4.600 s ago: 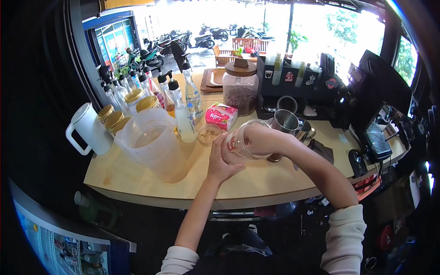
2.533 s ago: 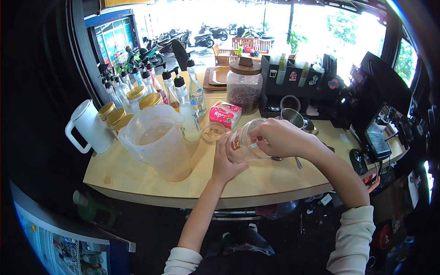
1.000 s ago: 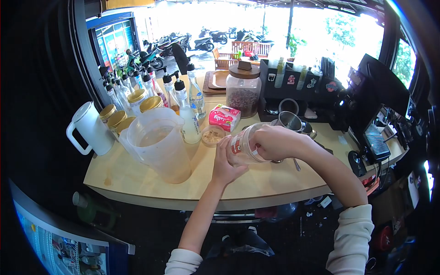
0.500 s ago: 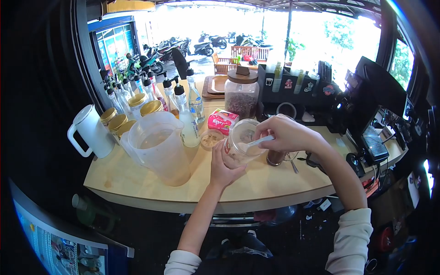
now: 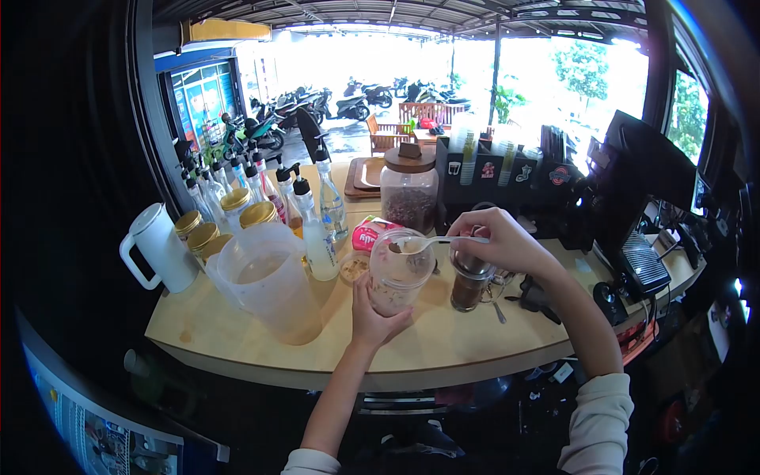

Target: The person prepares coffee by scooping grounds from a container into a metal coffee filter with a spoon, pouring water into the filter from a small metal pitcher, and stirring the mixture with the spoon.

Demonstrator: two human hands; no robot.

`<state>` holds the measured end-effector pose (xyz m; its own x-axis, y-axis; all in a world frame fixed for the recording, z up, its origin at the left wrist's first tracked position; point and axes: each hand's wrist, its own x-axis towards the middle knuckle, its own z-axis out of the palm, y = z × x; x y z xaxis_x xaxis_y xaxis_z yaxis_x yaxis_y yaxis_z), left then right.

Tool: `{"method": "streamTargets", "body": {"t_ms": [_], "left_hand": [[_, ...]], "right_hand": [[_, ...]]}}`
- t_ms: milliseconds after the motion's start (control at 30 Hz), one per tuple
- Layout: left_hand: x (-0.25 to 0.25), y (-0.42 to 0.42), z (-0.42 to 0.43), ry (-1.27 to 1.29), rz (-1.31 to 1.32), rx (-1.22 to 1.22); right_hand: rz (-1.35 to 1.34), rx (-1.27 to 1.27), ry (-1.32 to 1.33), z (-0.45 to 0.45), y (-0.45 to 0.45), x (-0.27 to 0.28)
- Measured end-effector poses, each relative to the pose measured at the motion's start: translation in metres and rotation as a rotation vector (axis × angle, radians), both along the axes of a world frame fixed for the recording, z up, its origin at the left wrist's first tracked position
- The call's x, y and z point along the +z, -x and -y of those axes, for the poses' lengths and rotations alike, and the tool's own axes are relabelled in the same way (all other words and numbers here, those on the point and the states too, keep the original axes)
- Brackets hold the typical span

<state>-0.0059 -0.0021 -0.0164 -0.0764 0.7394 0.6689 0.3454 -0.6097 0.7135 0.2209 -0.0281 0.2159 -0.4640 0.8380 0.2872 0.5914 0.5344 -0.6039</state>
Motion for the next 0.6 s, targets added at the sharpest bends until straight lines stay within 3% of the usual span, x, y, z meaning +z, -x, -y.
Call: {"method": "streamTargets", "body": {"t_ms": [100, 167, 467, 600], "left_hand": [[0.0, -0.001, -0.001, -0.001, -0.004, 0.017], [0.005, -0.002, 0.003, 0.18, 0.125, -0.031], [0.007, -0.005, -0.005, 0.13, 0.197, -0.102], [0.019, -0.005, 0.0, 0.249, 0.149, -0.079]], "right_hand": [[-0.052, -0.008, -0.063, -0.001, -0.015, -0.003], [-0.11, -0.048, -0.131, 0.0, -0.03, -0.007], [-0.079, -0.253, -0.155, 0.006, -0.109, -0.023], [-0.06, -0.277, -0.209, 0.006, -0.121, -0.026]]}}
